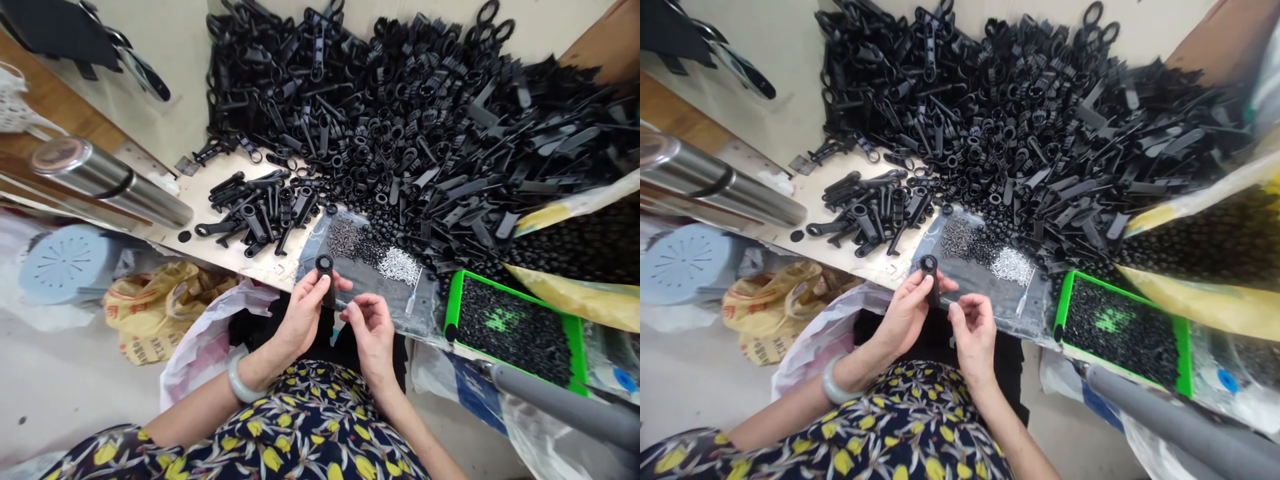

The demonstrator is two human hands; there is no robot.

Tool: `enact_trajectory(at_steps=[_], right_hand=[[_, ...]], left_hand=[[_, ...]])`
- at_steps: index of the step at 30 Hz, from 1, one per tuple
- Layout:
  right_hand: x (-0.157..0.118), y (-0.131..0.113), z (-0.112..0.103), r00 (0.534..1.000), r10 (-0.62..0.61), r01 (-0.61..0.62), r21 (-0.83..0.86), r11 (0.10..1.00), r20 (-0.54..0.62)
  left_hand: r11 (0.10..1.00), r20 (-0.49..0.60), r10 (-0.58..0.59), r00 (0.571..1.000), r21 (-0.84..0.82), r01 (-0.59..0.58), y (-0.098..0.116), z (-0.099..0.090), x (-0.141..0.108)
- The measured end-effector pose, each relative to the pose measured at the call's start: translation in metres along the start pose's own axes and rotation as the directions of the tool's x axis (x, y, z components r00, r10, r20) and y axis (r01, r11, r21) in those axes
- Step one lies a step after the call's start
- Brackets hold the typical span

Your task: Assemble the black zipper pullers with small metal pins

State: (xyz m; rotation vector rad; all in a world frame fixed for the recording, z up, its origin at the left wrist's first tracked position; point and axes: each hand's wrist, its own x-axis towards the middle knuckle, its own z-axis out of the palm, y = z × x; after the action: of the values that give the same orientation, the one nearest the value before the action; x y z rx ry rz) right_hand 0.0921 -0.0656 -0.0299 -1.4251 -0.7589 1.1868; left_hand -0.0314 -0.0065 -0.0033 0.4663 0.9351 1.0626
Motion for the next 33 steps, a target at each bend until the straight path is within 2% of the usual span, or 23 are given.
enact_trajectory(at_steps=[2, 4, 6, 9, 11, 12, 13, 14, 15, 17, 18, 19, 21, 23, 26, 29, 31, 33], right_hand=[[0.005, 0.003, 0.003, 0.991, 0.027, -0.038, 0.085, 0.996, 0.131], [0.009, 0.003, 0.009, 0.962, 0.028, -0.066, 0.132, 0.989, 0.273], [0.014, 0.001, 0.015, 0.944, -0.008, -0.024, 0.093, 0.995, 0.330], [0.022, -0.006, 0.013, 0.931, -0.169, 0.206, -0.083, 0.975, 0.324], [0.031, -0.012, 0.003, 0.869, -0.339, 0.440, -0.245, 0.864, 0.361], [0.036, -0.014, -0.004, 0.811, -0.423, 0.559, -0.324, 0.763, 0.404], [0.041, -0.016, -0.013, 0.740, -0.486, 0.665, -0.393, 0.635, 0.466], [0.047, -0.017, -0.021, 0.664, -0.521, 0.747, -0.445, 0.493, 0.537], [0.053, -0.018, -0.029, 0.595, -0.527, 0.803, -0.482, 0.350, 0.607], [0.064, -0.018, -0.042, 0.506, -0.480, 0.844, -0.525, 0.107, 0.717], [0.069, -0.019, -0.047, 0.487, -0.446, 0.845, -0.535, 0.022, 0.751], [0.072, -0.019, -0.050, 0.481, -0.406, 0.842, -0.538, -0.033, 0.777], [0.075, -0.019, -0.054, 0.491, -0.327, 0.841, -0.537, -0.065, 0.808], [0.073, -0.019, -0.054, 0.506, -0.272, 0.840, -0.540, -0.061, 0.818], [0.069, -0.014, -0.054, 0.509, -0.302, 0.835, -0.547, -0.054, 0.806], [0.068, -0.007, -0.052, 0.523, -0.364, 0.833, -0.552, 0.029, 0.771], [0.071, -0.004, -0.052, 0.565, -0.389, 0.812, -0.574, 0.105, 0.727], [0.074, -0.004, -0.053, 0.604, -0.409, 0.785, -0.599, 0.157, 0.684]], left_hand=[[0.996, 0.031, -0.044, 0.999, -0.071, 0.046, 0.005, 0.001, -0.001], [0.993, 0.059, -0.072, 0.996, -0.095, 0.077, 0.007, 0.002, -0.003], [0.997, 0.070, -0.059, 0.996, -0.054, 0.063, 0.008, 0.000, -0.006], [0.993, 0.064, 0.072, 0.995, 0.089, -0.078, 0.012, -0.013, -0.005], [0.942, 0.113, 0.208, 0.972, 0.243, -0.230, 0.020, -0.029, 0.000], [0.883, 0.184, 0.266, 0.946, 0.347, -0.316, 0.025, -0.038, 0.004], [0.780, 0.292, 0.311, 0.905, 0.465, -0.418, 0.030, -0.047, 0.009], [0.623, 0.420, 0.329, 0.846, 0.577, -0.529, 0.034, -0.055, 0.015], [0.428, 0.543, 0.329, 0.772, 0.643, -0.635, 0.038, -0.062, 0.021], [0.060, 0.728, 0.236, 0.644, 0.651, -0.757, 0.044, -0.071, 0.032], [-0.074, 0.782, 0.169, 0.600, 0.617, -0.783, 0.047, -0.073, 0.036], [-0.165, 0.812, 0.107, 0.574, 0.583, -0.795, 0.049, -0.072, 0.039], [-0.254, 0.834, 0.058, 0.549, 0.544, -0.800, 0.055, -0.065, 0.046], [-0.279, 0.833, 0.130, 0.537, 0.551, -0.787, 0.059, -0.050, 0.056], [-0.307, 0.816, 0.236, 0.527, 0.577, -0.757, 0.061, -0.017, 0.085], [-0.410, 0.806, 0.211, 0.553, 0.587, -0.699, 0.054, 0.014, 0.123], [-0.478, 0.794, 0.151, 0.589, 0.580, -0.660, 0.047, 0.028, 0.146], [-0.507, 0.772, 0.097, 0.628, 0.581, -0.637, 0.041, 0.036, 0.162]])
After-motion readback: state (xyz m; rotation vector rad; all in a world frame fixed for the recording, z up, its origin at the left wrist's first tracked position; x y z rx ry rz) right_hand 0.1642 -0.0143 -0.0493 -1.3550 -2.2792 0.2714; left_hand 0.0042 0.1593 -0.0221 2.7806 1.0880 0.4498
